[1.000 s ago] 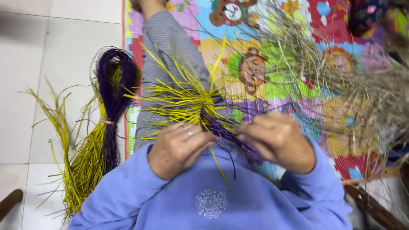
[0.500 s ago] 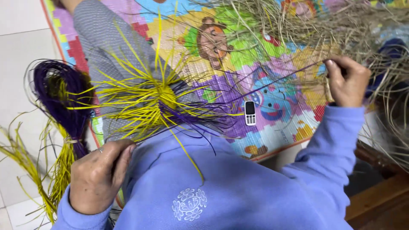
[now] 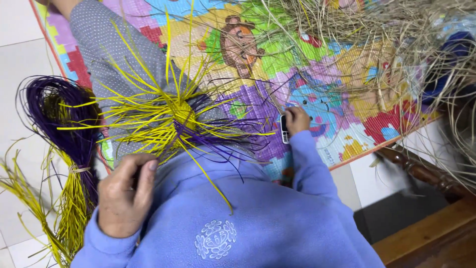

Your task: Weaving yellow and purple straw fibers together to create a circular object while sitting on the floor.

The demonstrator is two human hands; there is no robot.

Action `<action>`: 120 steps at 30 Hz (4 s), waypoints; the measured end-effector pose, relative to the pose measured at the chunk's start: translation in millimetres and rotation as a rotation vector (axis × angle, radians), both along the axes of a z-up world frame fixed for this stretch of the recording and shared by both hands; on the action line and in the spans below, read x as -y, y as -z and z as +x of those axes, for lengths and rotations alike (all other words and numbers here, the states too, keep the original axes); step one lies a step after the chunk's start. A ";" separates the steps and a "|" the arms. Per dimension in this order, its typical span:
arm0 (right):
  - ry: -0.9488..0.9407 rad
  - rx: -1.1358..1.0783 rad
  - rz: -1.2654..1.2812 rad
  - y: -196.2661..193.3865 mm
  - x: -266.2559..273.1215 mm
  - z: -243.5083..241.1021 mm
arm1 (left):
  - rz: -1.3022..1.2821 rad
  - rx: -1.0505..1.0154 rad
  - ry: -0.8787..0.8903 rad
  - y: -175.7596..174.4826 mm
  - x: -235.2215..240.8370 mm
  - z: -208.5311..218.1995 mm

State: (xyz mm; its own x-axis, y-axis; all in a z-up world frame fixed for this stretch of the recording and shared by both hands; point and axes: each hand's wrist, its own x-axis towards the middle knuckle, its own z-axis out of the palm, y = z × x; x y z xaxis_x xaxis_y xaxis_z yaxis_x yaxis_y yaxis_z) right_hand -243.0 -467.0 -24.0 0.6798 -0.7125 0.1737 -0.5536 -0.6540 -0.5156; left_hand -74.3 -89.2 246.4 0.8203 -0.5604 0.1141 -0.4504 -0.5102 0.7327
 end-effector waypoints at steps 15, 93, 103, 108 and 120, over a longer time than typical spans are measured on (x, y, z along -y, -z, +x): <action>0.011 -0.825 0.093 52.0 45.5 69.7 | -0.388 -0.483 0.102 75.2 20.5 -6.1; 0.206 -0.004 -0.822 -186.6 267.4 94.6 | -0.237 -0.292 0.092 18.2 -39.7 11.6; -0.951 0.822 0.210 -266.3 -169.5 163.0 | -0.838 -0.904 0.282 44.4 43.2 24.7; -1.013 0.774 0.270 -224.1 -189.4 170.2 | -0.967 -1.187 0.148 45.4 48.0 14.7; -1.012 1.020 -0.475 -229.8 -180.0 198.2 | -1.136 -1.511 0.158 41.8 57.4 -0.9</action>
